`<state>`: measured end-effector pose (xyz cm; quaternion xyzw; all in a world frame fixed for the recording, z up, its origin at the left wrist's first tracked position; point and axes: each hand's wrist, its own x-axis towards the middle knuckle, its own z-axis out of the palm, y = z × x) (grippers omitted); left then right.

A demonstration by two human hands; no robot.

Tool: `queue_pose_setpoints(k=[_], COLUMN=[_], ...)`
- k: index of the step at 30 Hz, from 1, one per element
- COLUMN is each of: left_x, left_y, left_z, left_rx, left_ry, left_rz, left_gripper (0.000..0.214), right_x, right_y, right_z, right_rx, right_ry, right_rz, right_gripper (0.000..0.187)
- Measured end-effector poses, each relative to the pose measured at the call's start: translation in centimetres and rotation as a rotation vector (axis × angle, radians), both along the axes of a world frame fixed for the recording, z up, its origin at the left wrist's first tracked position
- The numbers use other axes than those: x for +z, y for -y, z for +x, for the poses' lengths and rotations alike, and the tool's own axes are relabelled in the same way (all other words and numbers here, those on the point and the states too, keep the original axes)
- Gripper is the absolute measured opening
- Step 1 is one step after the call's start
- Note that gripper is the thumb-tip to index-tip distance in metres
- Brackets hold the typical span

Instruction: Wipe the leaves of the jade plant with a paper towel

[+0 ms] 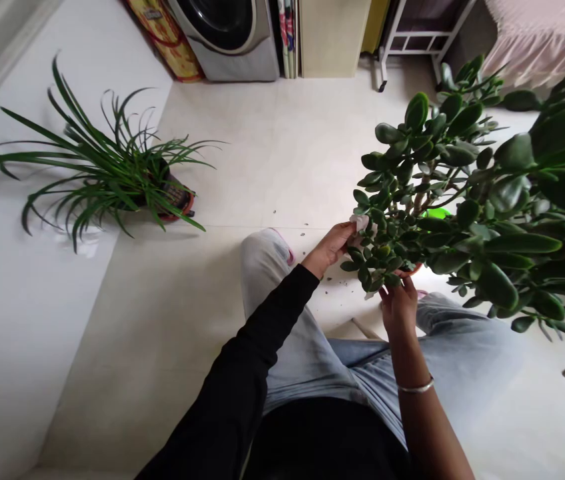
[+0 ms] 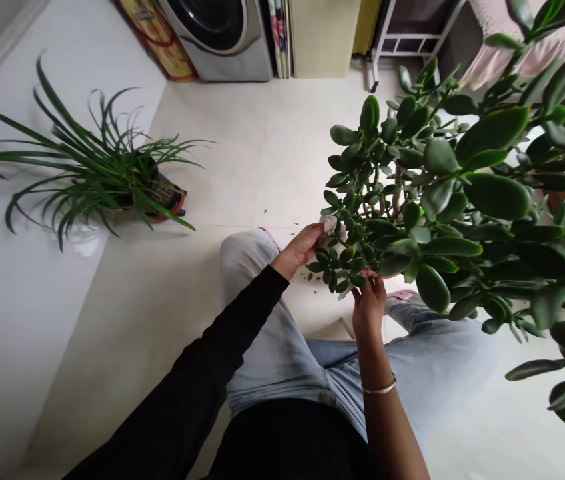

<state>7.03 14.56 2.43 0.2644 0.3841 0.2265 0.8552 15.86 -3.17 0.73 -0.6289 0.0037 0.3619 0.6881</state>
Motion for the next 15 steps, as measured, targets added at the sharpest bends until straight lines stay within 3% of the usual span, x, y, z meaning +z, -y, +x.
queue_pose_setpoints(k=[6,10,15], left_x=[0.54,0.61,0.39], left_y=[-0.01,-0.03,0.3], left_z=[-0.26,0.05,0.73], left_rx=[-0.027,0.025,0.092], left_ry=[0.062,0.039,0.006], left_rz=[0.001,-0.028,-0.006], left_gripper=[0.025,0.018,0.025], right_x=[0.09,0.28,-0.02], right_y=[0.04,0.04,-0.01], right_z=[0.15,0.05,0.06], right_rx=[0.003,0.003,-0.004], right_ry=[-0.017,-0.03,-0.018], right_rz=[0.025,0.022,0.021], right_gripper=[0.038,0.04,0.04])
